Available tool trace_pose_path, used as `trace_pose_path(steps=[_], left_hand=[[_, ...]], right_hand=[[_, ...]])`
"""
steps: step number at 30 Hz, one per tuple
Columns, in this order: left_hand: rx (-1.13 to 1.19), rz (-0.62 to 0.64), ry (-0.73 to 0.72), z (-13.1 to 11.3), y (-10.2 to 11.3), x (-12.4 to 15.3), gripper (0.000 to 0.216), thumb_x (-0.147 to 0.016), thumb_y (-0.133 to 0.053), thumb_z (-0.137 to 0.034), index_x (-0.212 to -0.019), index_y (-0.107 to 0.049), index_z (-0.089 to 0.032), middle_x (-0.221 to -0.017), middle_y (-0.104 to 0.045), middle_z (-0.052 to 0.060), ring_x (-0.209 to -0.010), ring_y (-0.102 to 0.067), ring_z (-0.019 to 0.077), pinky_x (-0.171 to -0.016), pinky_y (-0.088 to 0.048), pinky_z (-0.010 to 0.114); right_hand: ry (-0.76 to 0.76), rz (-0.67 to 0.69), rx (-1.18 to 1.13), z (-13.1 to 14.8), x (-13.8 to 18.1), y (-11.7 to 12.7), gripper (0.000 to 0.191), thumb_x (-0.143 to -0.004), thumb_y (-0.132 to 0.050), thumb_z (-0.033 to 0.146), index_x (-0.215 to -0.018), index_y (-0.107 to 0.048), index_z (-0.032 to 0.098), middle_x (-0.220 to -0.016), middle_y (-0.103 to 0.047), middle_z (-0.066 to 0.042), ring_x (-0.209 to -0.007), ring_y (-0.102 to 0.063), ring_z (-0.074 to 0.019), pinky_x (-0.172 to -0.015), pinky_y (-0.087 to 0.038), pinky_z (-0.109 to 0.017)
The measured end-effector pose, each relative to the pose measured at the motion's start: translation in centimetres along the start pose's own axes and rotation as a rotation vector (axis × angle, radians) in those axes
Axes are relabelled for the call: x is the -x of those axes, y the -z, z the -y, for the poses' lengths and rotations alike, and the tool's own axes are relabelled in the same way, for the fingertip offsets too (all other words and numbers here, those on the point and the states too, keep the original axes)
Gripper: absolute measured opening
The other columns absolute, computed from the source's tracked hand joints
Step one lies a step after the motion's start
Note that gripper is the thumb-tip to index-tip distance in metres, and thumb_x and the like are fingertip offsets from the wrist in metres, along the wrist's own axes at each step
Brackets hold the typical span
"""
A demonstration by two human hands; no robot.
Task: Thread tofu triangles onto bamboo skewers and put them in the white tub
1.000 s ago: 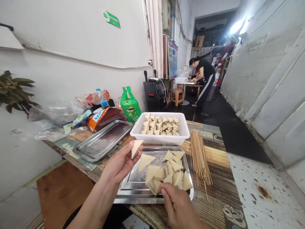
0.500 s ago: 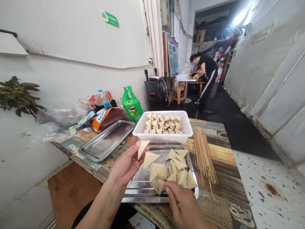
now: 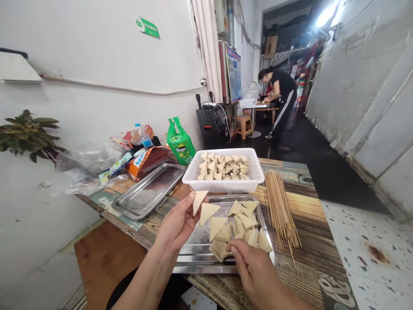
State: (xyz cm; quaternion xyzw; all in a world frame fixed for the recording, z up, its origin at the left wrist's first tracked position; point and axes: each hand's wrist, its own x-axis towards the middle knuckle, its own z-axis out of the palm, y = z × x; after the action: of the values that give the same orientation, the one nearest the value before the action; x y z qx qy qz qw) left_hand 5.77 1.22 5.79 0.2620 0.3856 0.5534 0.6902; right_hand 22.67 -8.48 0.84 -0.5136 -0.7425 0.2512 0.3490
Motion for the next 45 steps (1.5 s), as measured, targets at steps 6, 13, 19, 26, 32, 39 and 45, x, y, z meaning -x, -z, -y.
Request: trace_pose_path(steps=[6, 13, 19, 26, 32, 39, 45], left_hand=[[-0.130, -0.106, -0.160, -0.3, 1.2, 1.2, 0.034, -0.072, -0.064, -0.026, -0.103, -0.061, -0.015, -0.088, -0.069, 0.011, -0.081, -0.065, 0.0178, -0.074, -0.050, 0.028], [-0.506, -0.197, -0.311, 0.0, 4.2, 2.8, 0.026, -0.066, -0.068, -0.023, -0.091, -0.068, -0.016, -0.099, -0.067, 0.009, -0.095, -0.060, 0.0190, -0.085, -0.044, 0.024], [-0.674, -0.151, -0.240, 1.3, 5.8, 2.2, 0.028, -0.062, -0.071, -0.027, -0.089, -0.071, -0.019, -0.094, -0.068, 0.008, -0.089, -0.061, 0.0212, -0.085, -0.045, 0.027], [-0.735, -0.125, -0.327, 3.0, 6.5, 1.9, 0.023, -0.066, -0.067, -0.032, -0.085, -0.072, -0.021, -0.094, -0.069, 0.008, -0.091, -0.061, 0.0221, -0.089, -0.045, 0.031], [-0.860, 0.036, -0.302, 3.4, 8.6, 0.7, 0.029, -0.070, -0.061, -0.038, -0.091, -0.070, -0.020, -0.093, -0.069, 0.008, -0.085, -0.064, 0.0201, -0.080, -0.050, 0.028], [-0.790, -0.062, -0.360, 4.9, 8.8, 0.2, 0.034, -0.069, -0.060, -0.045, -0.087, -0.071, -0.018, -0.083, -0.070, 0.008, -0.073, -0.065, 0.0179, -0.067, -0.052, 0.024], [-0.791, -0.078, -0.372, 4.8, 9.1, -0.2, 0.040, -0.064, -0.062, -0.050, -0.085, -0.071, -0.017, -0.076, -0.070, 0.007, -0.070, -0.064, 0.0178, -0.067, -0.051, 0.025]], right_hand=[[-0.121, -0.063, -0.116, -0.9, 0.6, 1.2, 0.024, -0.090, -0.034, 0.032, -0.093, -0.055, 0.021, -0.053, -0.046, 0.004, -0.047, -0.044, -0.0108, -0.047, -0.037, -0.020], [-0.330, -0.172, -0.174, -1.8, -0.2, 7.5, 0.030, -0.087, -0.040, 0.040, -0.102, -0.057, 0.021, -0.051, -0.048, 0.004, -0.042, -0.045, -0.0101, -0.036, -0.035, -0.019], [-0.045, -0.253, 0.207, -1.5, -8.8, 12.8, 0.034, -0.076, -0.051, 0.051, -0.062, -0.064, 0.023, -0.064, -0.061, -0.004, -0.063, -0.057, -0.0197, -0.058, -0.043, -0.032], [-0.171, -0.263, -0.088, -3.7, -17.1, 12.3, 0.015, -0.065, -0.065, 0.033, -0.060, -0.064, 0.019, -0.062, -0.058, -0.001, -0.061, -0.050, -0.0142, -0.058, -0.038, -0.027], [-0.418, -0.146, -0.619, -1.3, -16.5, 9.2, 0.021, -0.074, -0.059, 0.033, -0.063, -0.056, 0.016, -0.048, -0.042, 0.006, -0.042, -0.038, -0.0056, -0.040, -0.033, -0.020], [-0.663, -0.234, -1.030, 2.6, -18.2, 2.7, 0.017, -0.086, -0.051, 0.027, -0.094, -0.056, 0.013, -0.084, -0.059, -0.001, -0.063, -0.057, -0.0081, -0.055, -0.048, -0.023], [-0.721, -0.507, -1.293, 3.0, -23.4, -1.2, 0.030, -0.086, -0.051, 0.029, -0.113, -0.051, 0.016, -0.111, -0.056, -0.007, -0.091, -0.058, -0.0171, -0.075, -0.049, -0.037]])
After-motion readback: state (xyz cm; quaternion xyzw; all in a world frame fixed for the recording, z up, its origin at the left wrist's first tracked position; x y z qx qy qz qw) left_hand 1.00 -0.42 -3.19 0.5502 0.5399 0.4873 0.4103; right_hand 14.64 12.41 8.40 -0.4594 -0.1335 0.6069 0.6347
